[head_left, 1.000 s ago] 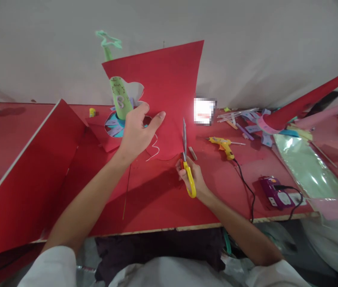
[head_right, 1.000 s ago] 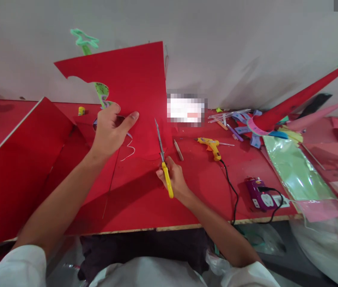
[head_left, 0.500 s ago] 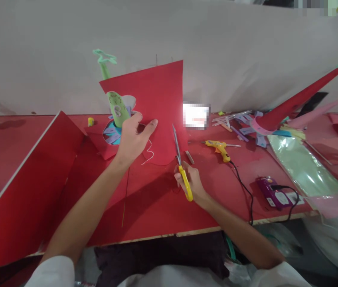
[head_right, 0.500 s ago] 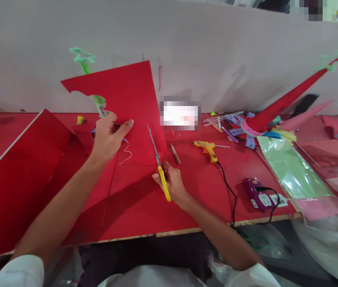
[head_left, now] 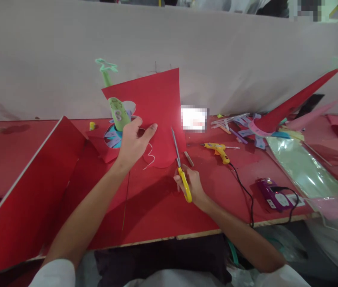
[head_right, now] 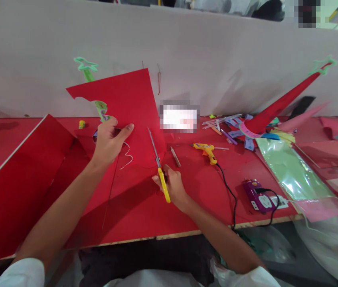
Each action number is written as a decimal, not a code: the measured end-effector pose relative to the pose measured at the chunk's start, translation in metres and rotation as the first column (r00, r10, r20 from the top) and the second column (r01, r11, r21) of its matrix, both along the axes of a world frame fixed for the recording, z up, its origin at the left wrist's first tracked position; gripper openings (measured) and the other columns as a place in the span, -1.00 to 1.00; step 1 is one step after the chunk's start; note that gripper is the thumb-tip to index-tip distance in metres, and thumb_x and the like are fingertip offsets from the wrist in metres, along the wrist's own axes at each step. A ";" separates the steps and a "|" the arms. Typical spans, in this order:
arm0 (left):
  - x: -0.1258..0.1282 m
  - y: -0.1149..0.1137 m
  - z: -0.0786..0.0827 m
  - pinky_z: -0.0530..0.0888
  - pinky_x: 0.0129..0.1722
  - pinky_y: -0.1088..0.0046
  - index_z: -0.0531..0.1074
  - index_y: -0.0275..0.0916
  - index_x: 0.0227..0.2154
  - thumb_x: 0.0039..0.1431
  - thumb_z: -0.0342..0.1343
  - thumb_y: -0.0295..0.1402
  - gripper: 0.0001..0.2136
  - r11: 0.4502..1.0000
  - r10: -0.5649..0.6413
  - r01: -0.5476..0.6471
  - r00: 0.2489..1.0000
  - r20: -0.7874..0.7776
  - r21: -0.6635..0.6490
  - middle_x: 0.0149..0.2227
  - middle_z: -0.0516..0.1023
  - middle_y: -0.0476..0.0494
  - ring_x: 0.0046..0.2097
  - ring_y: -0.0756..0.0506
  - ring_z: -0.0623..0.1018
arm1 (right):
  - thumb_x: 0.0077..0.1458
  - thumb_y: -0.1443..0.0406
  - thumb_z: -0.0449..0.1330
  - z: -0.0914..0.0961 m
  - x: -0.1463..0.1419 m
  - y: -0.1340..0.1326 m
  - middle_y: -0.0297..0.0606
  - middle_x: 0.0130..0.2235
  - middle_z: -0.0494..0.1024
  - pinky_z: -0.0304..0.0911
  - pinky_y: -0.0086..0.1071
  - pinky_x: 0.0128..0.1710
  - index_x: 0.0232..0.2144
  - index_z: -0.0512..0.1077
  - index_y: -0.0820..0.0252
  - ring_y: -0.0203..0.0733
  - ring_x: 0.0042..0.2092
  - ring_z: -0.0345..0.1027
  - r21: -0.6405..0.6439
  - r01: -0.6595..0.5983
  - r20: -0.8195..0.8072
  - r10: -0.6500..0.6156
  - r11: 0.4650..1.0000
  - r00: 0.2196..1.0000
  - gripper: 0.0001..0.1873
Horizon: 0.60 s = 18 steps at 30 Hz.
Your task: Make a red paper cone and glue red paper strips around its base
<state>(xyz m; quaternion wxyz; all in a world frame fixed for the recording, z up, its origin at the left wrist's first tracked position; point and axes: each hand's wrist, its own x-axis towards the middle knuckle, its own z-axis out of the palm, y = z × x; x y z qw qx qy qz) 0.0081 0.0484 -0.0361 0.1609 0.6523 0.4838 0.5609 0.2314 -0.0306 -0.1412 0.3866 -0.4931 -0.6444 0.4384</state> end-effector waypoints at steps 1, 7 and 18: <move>0.000 0.001 -0.001 0.11 -0.48 0.41 -0.07 -0.14 -0.48 0.30 0.31 -0.26 -0.45 1.000 0.003 -0.003 1.000 0.001 0.000 -0.48 -0.07 0.09 -0.49 0.04 0.07 | 0.11 -0.43 0.16 0.000 0.000 0.000 -0.46 -0.63 0.36 0.15 -0.40 -0.67 -0.41 0.24 0.02 -0.25 -0.65 0.33 -0.008 0.001 -0.009 -0.001 1.000 1.000 -0.30; -0.001 0.002 -0.004 0.10 -0.47 0.39 -0.07 -0.15 -0.47 0.30 0.29 -0.20 -0.46 1.000 0.004 -0.004 1.000 0.009 -0.016 -0.47 -0.06 0.07 -0.47 0.01 0.07 | 0.05 -0.38 0.29 0.000 -0.003 -0.003 -0.49 -0.60 0.36 0.16 -0.42 -0.68 -0.42 0.24 0.03 -0.29 -0.66 0.30 -0.077 0.009 -0.046 -0.012 0.997 0.999 -0.32; 0.003 -0.005 0.005 0.08 -0.45 0.36 -0.07 -0.15 -0.49 0.32 0.29 -0.09 -0.41 1.000 0.017 -0.017 0.999 -0.046 -0.001 -0.48 -0.08 0.08 -0.45 0.02 0.04 | 0.17 -0.26 0.25 -0.022 -0.006 0.003 -0.47 -0.49 0.31 0.13 -0.42 -0.54 -0.35 0.25 0.05 -0.33 -0.52 0.15 0.002 -0.032 -0.138 0.032 0.999 0.990 -0.43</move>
